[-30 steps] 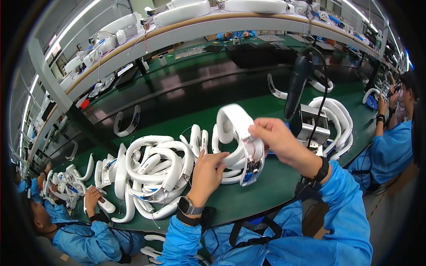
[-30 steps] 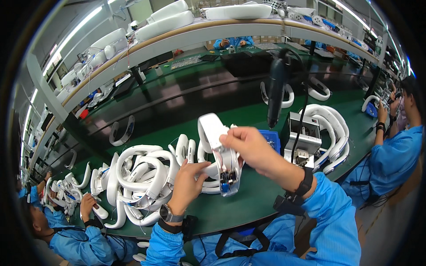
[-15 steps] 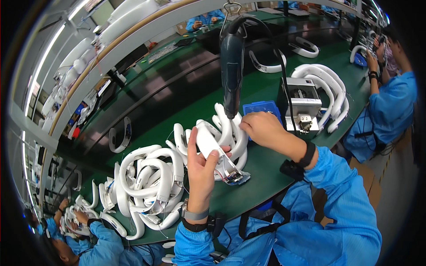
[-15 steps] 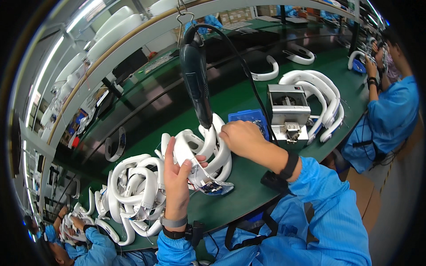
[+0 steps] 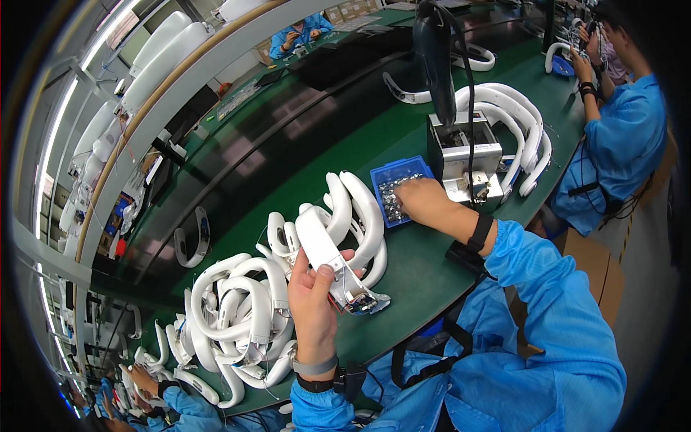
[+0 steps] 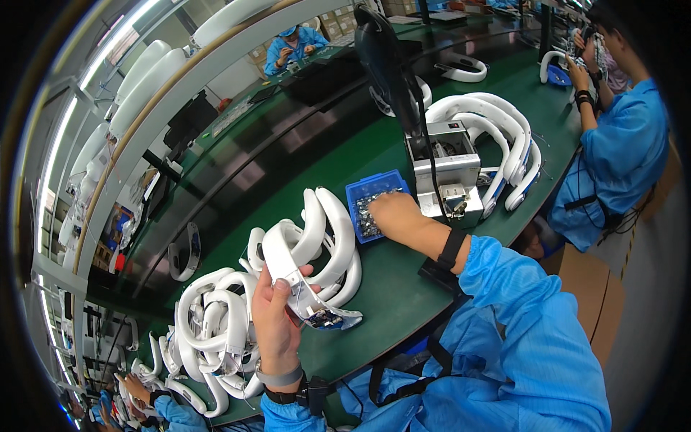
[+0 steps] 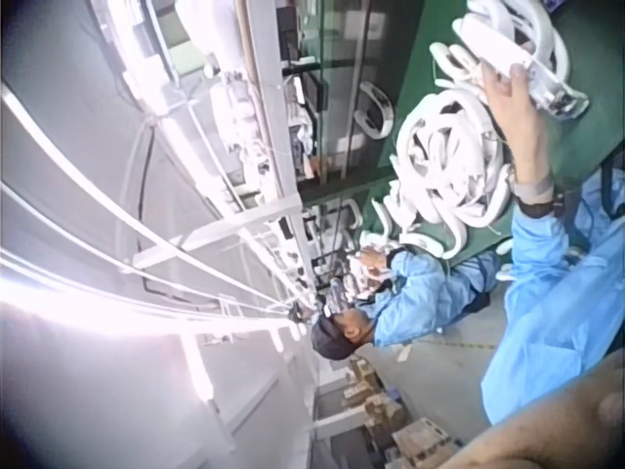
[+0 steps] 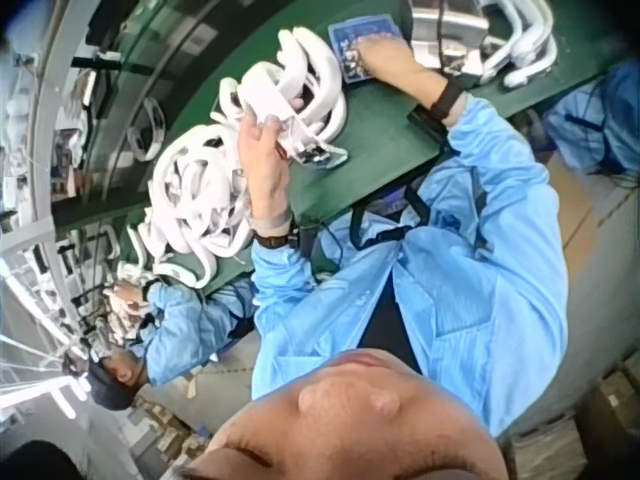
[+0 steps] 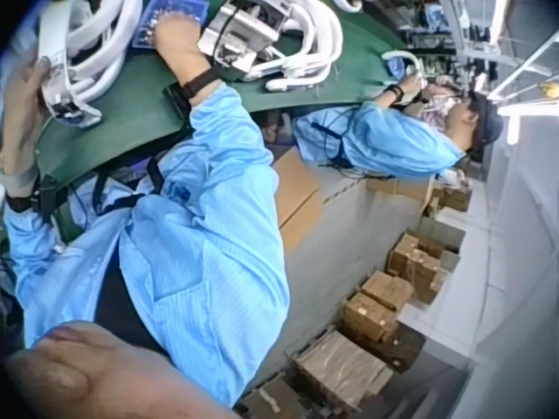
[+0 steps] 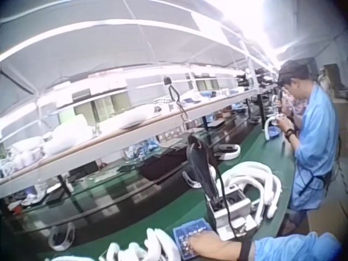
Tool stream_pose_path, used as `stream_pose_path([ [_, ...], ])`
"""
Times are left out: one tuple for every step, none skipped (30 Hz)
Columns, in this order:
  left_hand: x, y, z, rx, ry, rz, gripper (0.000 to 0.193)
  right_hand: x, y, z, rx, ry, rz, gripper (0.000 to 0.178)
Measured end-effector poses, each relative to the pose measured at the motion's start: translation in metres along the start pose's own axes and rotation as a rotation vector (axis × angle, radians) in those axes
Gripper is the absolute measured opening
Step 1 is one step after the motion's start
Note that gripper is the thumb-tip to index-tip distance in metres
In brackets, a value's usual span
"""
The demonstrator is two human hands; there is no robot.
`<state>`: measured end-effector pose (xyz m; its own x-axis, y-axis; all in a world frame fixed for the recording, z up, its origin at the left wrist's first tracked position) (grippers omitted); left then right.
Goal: Assembling plastic electronic device housings using a screw gun at a manufacturing workstation line.
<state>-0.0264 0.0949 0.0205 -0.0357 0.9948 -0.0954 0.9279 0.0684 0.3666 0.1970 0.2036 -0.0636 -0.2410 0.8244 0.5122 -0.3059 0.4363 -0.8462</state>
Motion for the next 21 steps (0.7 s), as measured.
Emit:
stream_pose_path([
  [-0.002,0.002,0.0,0.0,-0.002,0.002,0.062,0.0,0.0,-0.001,-0.001,0.002,0.001,0.012],
  [-0.005,0.003,0.0,-0.014,-0.005,-0.028,0.057,-0.001,0.003,-0.002,-0.033,-0.001,0.03,0.012],
  [-0.007,0.003,0.0,-0.029,-0.008,-0.059,0.053,-0.001,0.005,-0.003,-0.065,-0.005,0.059,0.011],
  [-0.008,0.003,0.0,-0.03,-0.01,-0.06,0.053,-0.001,0.004,-0.003,-0.065,-0.006,0.062,0.011],
  [-0.009,0.003,-0.002,-0.022,0.001,-0.056,0.052,0.002,-0.003,0.0,-0.007,0.009,0.015,0.011],
  [-0.01,0.003,-0.003,-0.013,0.012,-0.052,0.051,0.006,-0.011,0.002,0.052,0.023,-0.031,0.01],
  [-0.01,0.002,-0.004,-0.016,0.013,-0.059,0.051,0.007,-0.013,0.003,0.054,0.016,-0.028,0.01],
  [-0.01,0.002,-0.005,0.021,0.025,-0.051,0.051,0.008,-0.018,0.003,0.093,0.033,-0.053,0.009],
  [-0.01,0.001,-0.006,0.059,0.036,-0.043,0.052,0.009,-0.023,0.003,0.132,0.051,-0.078,0.008],
  [-0.011,0.0,-0.007,0.056,0.038,-0.05,0.052,0.009,-0.026,0.007,0.134,0.043,-0.074,0.008],
  [-0.011,0.0,-0.005,0.052,0.027,-0.049,0.052,0.009,-0.034,0.008,0.171,0.063,-0.121,0.009],
  [-0.011,-0.001,-0.004,0.048,0.015,-0.048,0.052,0.01,-0.04,0.009,0.208,0.082,-0.167,0.009],
  [-0.01,-0.002,-0.003,0.043,0.016,-0.053,0.052,0.011,-0.042,0.01,0.208,0.076,-0.163,0.009],
  [-0.01,-0.001,-0.004,0.044,0.024,-0.043,0.052,0.011,-0.044,0.01,0.21,0.084,-0.156,0.008],
  [-0.01,-0.001,-0.004,0.045,0.032,-0.032,0.052,0.011,-0.046,0.01,0.211,0.092,-0.149,0.006],
  [-0.01,-0.002,-0.003,0.042,0.031,-0.035,0.052,0.012,-0.049,0.012,0.21,0.089,-0.146,0.006],
  [-0.01,-0.002,-0.002,0.035,0.024,-0.035,0.052,0.012,-0.053,0.014,0.225,0.091,-0.162,0.006],
  [-0.01,-0.003,-0.002,0.029,0.018,-0.036,0.052,0.013,-0.056,0.015,0.24,0.093,-0.179,0.006],
  [-0.009,-0.003,-0.001,0.027,0.017,-0.035,0.052,0.013,-0.057,0.016,0.237,0.093,-0.178,0.006],
  [-0.009,-0.004,-0.001,0.025,0.017,-0.035,0.052,0.012,-0.058,0.015,0.274,0.113,-0.18,0.005],
  [-0.009,-0.004,-0.001,0.023,0.018,-0.034,0.053,0.012,-0.058,0.014,0.31,0.135,-0.181,0.005],
])
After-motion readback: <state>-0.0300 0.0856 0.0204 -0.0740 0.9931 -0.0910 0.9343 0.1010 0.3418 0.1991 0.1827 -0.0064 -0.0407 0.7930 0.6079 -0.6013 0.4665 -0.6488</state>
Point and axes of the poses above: each hand's wrist, its own x-axis towards the middle knuckle, its own y-axis out of the palm, z = x × y, the point moved 8 cm from there along x, towards the middle knuckle, and after that the axes turned 14 degrees about -z, right-handed, at the moved point
